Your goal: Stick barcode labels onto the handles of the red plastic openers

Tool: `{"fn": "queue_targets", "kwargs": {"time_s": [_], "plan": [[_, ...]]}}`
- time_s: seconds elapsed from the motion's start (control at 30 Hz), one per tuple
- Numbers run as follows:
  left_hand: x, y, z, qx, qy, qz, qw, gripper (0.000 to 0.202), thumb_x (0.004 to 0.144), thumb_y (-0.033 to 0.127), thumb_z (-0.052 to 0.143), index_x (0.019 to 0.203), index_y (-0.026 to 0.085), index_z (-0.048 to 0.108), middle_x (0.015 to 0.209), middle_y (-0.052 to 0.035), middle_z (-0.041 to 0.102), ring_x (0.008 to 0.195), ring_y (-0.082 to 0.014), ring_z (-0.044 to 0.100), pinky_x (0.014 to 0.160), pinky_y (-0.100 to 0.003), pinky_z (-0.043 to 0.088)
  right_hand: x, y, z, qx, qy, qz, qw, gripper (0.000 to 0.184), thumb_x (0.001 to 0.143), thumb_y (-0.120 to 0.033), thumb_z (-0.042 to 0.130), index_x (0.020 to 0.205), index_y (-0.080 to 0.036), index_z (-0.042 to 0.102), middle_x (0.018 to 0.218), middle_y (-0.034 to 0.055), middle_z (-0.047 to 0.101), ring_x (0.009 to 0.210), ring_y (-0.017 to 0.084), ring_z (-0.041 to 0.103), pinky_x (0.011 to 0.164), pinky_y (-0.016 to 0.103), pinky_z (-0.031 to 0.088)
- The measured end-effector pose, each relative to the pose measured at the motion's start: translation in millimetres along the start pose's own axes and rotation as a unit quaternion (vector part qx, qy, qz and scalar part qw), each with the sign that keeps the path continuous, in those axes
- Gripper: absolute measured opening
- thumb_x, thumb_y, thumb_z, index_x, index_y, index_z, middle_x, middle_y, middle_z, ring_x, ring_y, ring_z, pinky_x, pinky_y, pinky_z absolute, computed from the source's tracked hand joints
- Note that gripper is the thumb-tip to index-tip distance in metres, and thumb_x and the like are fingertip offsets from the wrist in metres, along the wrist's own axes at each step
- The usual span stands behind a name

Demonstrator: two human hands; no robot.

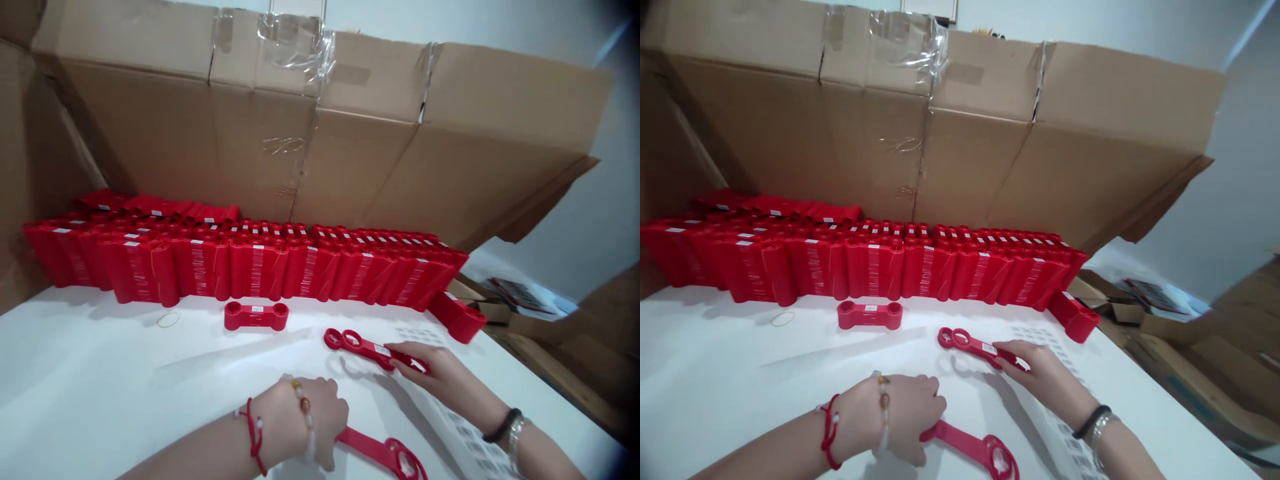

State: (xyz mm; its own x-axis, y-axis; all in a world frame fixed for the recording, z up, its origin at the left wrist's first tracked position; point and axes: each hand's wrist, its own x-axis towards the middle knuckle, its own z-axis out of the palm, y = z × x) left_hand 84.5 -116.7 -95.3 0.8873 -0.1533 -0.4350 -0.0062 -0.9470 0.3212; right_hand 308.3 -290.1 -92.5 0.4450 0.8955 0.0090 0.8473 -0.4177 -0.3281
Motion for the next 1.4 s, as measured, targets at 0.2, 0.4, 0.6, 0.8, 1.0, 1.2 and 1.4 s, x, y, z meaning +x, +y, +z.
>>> {"fn": "queue_targets", "kwargs": {"time_s": [0.2, 0.4, 0.6, 0.8, 1.0, 1.2, 1.4], "plan": [[30.5, -6.3, 32.5, 0.005, 0.04, 0.002, 0.999, 0.063, 0.057, 0.041, 0.066, 0.114, 0.013, 0.06, 0.117, -0.0193, 0.051, 0.102, -0.0381, 0.054, 0.06, -0.048, 0.055, 27.9, -1.2, -0.6, -0.02, -0.016, -0.014, 1.0, 0.041, 0.093, -0.042, 0.047, 0.117, -0.017, 0.069, 0.118, 0.01, 0.069, 0.105, 0.026, 0.064, 0.093, 0.036, 0.048], [51.9, -3.3, 57.1, -0.009, 0.072, -0.029, 0.997, 0.065, 0.05, 0.027, 0.073, 0.112, 0.014, 0.061, 0.118, -0.0199, 0.049, 0.097, -0.0372, 0.054, 0.064, -0.051, 0.055, 37.8, -6.1, 11.5, -0.027, -0.061, -0.026, 0.997, 0.036, 0.09, -0.035, 0.048, 0.113, -0.019, 0.069, 0.112, 0.0083, 0.069, 0.099, 0.025, 0.064, 0.089, 0.036, 0.048], [40.4, 13.5, 35.6, -0.049, 0.063, -0.101, 0.992, 0.04, 0.091, 0.009, 0.036, 0.12, 0.011, 0.064, 0.124, -0.0216, 0.054, 0.111, -0.0358, 0.055, 0.081, -0.053, 0.052, 44.3, -14.0, 12.1, -0.028, -0.101, -0.001, 0.995, 0.037, 0.089, -0.036, 0.051, 0.117, -0.018, 0.068, 0.111, 0.0087, 0.069, 0.095, 0.023, 0.064, 0.085, 0.034, 0.048], [19.4, 21.9, 4.2, -0.064, 0.023, -0.098, 0.993, 0.042, 0.092, 0.009, 0.04, 0.128, 0.008, 0.061, 0.131, -0.0222, 0.054, 0.121, -0.0375, 0.053, 0.09, -0.055, 0.052, 63.4, -24.6, 16.7, -0.038, -0.149, 0.049, 0.987, 0.033, 0.075, -0.027, 0.062, 0.104, -0.017, 0.071, 0.095, 0.0082, 0.07, 0.077, 0.021, 0.063, 0.067, 0.03, 0.046], [13.9, 13.8, -0.5, -0.067, -0.005, -0.075, 0.995, 0.045, 0.081, 0.008, 0.055, 0.125, 0.008, 0.062, 0.127, -0.0231, 0.057, 0.111, -0.0407, 0.061, 0.085, -0.056, 0.054, 71.1, -26.8, 25.4, -0.038, -0.153, 0.05, 0.986, 0.022, 0.073, -0.026, 0.064, 0.092, -0.014, 0.067, 0.083, 0.0049, 0.065, 0.066, 0.015, 0.053, 0.06, 0.026, 0.038], [-28.3, -34.5, -40.4, -0.193, 0.197, 0.062, 0.959, 0.033, 0.083, 0.031, 0.063, 0.116, 0.027, 0.062, 0.117, 0.0035, 0.064, 0.104, -0.0129, 0.062, 0.09, -0.02, 0.05, 67.9, -29.6, 42.1, -0.041, -0.098, 0.039, 0.994, 0.019, 0.069, -0.02, 0.06, 0.087, -0.014, 0.062, 0.081, 0.0047, 0.061, 0.065, 0.014, 0.048, 0.059, 0.026, 0.033], [-57.3, -131.0, -55.9, -0.133, 0.238, -0.181, 0.945, 0.047, 0.078, 0.024, 0.061, 0.122, 0.01, 0.056, 0.125, -0.0165, 0.056, 0.115, -0.0295, 0.055, 0.099, -0.041, 0.044, 65.3, -33.5, 53.8, -0.028, -0.044, 0.001, 0.999, 0.016, 0.065, -0.025, 0.057, 0.079, -0.017, 0.056, 0.086, 0.0044, 0.062, 0.069, 0.017, 0.051, 0.061, 0.027, 0.031]]}}
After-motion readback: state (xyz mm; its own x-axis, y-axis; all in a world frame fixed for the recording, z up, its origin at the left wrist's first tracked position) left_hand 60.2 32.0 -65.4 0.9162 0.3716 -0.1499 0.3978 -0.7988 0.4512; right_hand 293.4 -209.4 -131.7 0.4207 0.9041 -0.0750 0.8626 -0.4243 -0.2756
